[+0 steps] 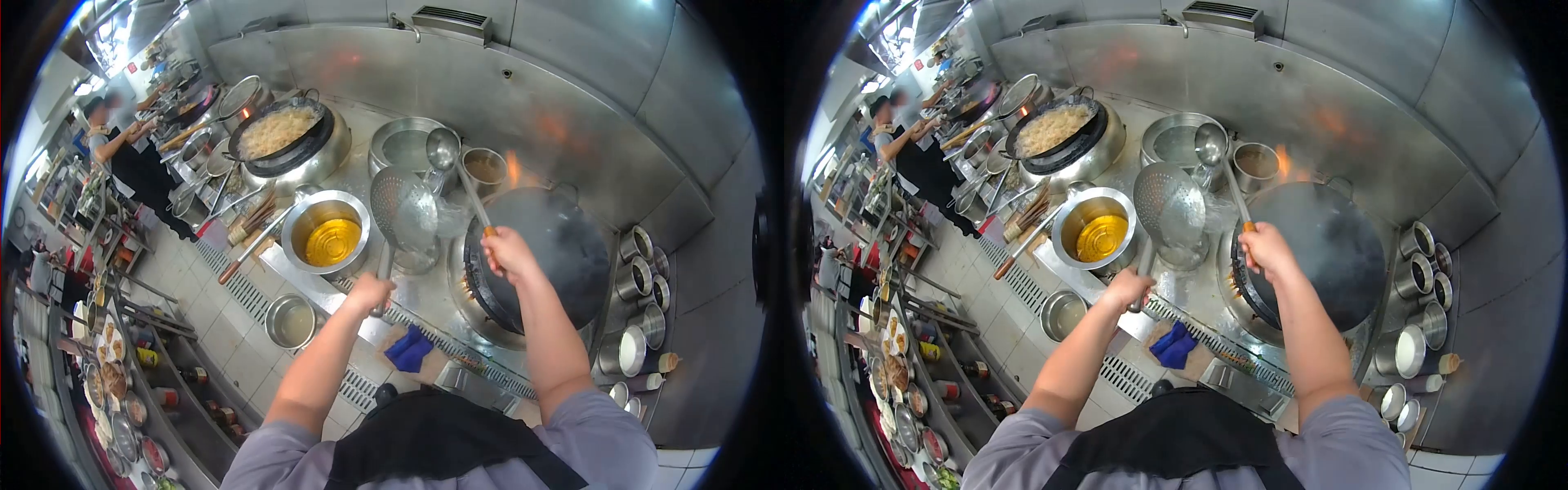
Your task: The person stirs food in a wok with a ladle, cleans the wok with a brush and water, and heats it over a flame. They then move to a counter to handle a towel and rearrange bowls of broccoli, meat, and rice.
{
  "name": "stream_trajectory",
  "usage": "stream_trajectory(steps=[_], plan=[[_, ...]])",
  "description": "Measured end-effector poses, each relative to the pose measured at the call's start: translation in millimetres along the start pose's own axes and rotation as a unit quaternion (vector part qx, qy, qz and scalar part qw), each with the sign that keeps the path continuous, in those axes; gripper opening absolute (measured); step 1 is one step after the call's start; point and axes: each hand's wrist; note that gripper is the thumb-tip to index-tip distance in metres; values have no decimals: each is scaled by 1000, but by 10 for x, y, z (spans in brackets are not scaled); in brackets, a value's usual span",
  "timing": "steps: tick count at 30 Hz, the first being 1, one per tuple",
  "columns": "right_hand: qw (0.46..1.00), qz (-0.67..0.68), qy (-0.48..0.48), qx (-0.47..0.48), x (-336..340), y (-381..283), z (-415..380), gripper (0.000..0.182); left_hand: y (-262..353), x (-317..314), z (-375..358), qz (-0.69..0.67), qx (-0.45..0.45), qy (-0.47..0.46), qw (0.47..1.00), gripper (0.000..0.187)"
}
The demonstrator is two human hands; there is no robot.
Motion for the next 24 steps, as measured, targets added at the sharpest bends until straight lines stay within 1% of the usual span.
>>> stream_trajectory(steps=[2,4,6,7,8,9,10,11,12,13,14,15,16,17,18,19,20,21,22,23,24], plan=[[998,-33,22,51,3,-103,218,15,-93,42,-224,175,-61,64,981,32],[994,-48,28,89,-68,-166,562,14,-201,52,-335,215,-62,73,972,33],[993,-68,40,91,-223,-273,887,13,-184,14,-436,184,-17,64,981,27],[989,-107,71,76,-332,-281,1083,12,-215,3,-425,186,-16,65,980,27],[982,-146,101,63,-444,-272,1289,11,-242,7,-389,134,29,13,990,26],[983,-143,99,65,-543,-230,1496,11,-256,17,-366,82,73,-38,993,25],[969,-217,103,66,-634,-175,1696,12,-256,15,-364,84,72,-35,993,25],[949,-289,107,67,-687,-165,1804,12,-257,5,-364,35,94,-54,994,23],[950,-287,106,68,-706,-201,1810,12,-261,9,-361,-15,116,-74,990,21],[999,-23,32,5,-711,-228,1807,12,-298,34,-319,-50,132,-86,986,18],[967,242,-45,-60,-720,-252,1801,13,-343,81,-266,-50,132,-85,986,18],[911,363,-89,-172,-678,-291,1859,14,-387,147,-198,-101,171,-126,972,17],[912,362,-89,-171,-680,-309,1785,14,-437,208,-131,-151,208,-166,952,15],[894,400,-103,-174,-673,-303,1691,14,-496,259,-80,-152,237,-191,940,16],[875,438,-115,-174,-658,-302,1567,15,-524,291,-111,-151,237,-194,940,16],[874,451,-100,-151,-634,-288,1450,12,-560,290,-152,-153,229,-193,942,16],[874,454,-88,-147,-579,-272,1335,12,-618,272,-190,-152,224,-196,943,17],[861,472,-112,-155,-502,-274,1186,11,-729,269,-177,-149,221,-182,947,21],[846,490,-136,-159,-414,-292,1016,10,-780,243,-209,-139,223,-199,944,21],[842,500,-139,-145,-324,-296,820,11,-817,219,-253,-130,200,-158,958,24],[849,498,-121,-130,-240,-305,613,15,-861,202,-289,-124,176,-115,970,29]])
Point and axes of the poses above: each hand's wrist, its own z-axis towards the middle knuckle, its own x-axis out of the back of the hand, y = z × x, and after that the axes turned 4 degrees about y, right-handed
